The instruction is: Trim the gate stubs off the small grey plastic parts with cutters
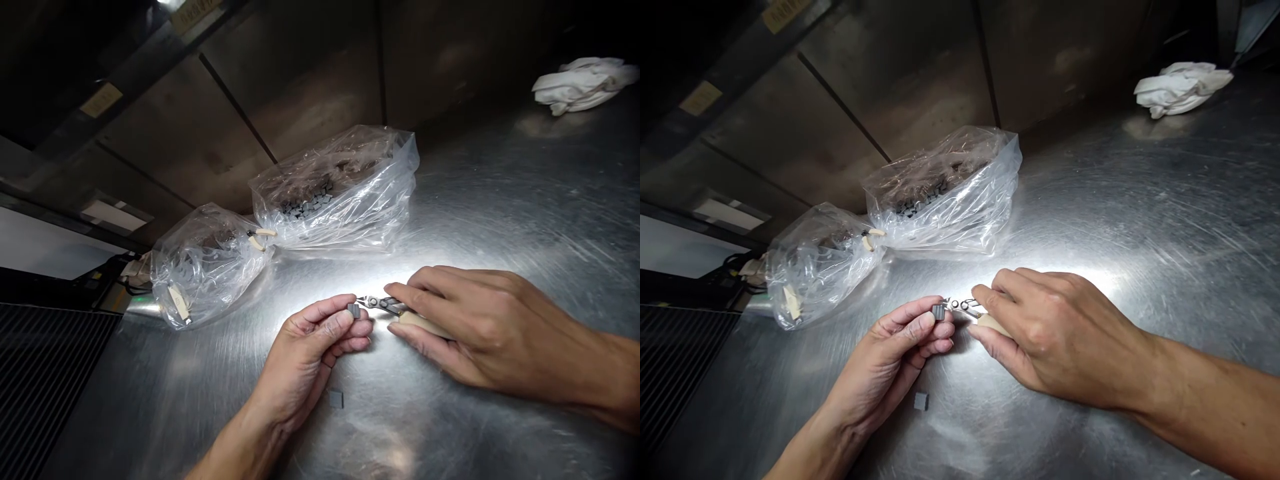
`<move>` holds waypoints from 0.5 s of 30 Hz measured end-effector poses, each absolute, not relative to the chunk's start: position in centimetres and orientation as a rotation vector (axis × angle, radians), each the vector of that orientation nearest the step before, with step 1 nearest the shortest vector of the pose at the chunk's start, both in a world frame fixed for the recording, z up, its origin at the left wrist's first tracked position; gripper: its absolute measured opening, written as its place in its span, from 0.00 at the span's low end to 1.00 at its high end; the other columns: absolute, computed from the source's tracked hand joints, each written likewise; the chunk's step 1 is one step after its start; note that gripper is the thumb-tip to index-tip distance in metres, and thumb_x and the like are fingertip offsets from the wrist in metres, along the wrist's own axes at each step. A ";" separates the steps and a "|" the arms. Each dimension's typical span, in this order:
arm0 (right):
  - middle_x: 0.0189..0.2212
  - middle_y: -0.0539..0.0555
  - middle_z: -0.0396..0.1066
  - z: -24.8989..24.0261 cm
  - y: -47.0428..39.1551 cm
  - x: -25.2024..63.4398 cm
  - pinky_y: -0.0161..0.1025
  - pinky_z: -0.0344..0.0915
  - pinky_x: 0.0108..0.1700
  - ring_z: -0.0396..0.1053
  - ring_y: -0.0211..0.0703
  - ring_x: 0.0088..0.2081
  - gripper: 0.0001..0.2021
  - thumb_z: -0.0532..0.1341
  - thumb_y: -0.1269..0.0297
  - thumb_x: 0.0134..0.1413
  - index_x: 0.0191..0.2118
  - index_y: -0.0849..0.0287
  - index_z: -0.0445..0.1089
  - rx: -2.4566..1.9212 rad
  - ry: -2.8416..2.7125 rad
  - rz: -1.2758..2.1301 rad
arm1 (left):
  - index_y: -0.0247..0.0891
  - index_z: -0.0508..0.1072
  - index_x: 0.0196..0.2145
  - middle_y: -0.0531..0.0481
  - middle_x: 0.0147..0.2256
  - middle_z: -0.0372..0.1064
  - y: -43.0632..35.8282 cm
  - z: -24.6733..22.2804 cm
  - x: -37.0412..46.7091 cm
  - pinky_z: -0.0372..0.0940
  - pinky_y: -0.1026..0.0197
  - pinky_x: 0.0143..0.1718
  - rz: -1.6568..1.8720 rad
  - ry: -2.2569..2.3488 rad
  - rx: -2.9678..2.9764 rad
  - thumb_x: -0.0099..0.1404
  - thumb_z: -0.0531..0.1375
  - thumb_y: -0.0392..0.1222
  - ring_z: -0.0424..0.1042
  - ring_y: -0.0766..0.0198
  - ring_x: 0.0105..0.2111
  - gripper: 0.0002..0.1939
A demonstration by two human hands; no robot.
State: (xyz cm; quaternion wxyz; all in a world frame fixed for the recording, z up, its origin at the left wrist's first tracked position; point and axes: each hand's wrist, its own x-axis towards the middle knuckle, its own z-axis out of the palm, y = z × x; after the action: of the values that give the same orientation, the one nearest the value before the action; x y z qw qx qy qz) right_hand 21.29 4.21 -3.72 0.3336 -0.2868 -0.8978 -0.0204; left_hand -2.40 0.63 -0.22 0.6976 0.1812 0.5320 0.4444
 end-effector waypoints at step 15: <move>0.36 0.56 0.73 -3.7 3.8 20.6 0.45 0.62 0.34 0.71 0.47 0.32 0.13 0.60 0.62 0.76 0.53 0.66 0.77 -0.781 -2.346 -0.060 | 0.34 0.90 0.40 0.38 0.34 0.86 0.6 0.0 -2.4 0.80 0.67 0.41 0.977 1.193 0.399 0.48 0.85 0.35 0.85 0.63 0.31 0.20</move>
State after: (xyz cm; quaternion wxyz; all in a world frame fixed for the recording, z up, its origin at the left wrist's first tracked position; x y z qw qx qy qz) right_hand 20.62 3.80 -3.70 0.3281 -0.2984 -0.8960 -0.0228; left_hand -2.41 0.61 0.00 0.6991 0.1792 0.5356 0.4384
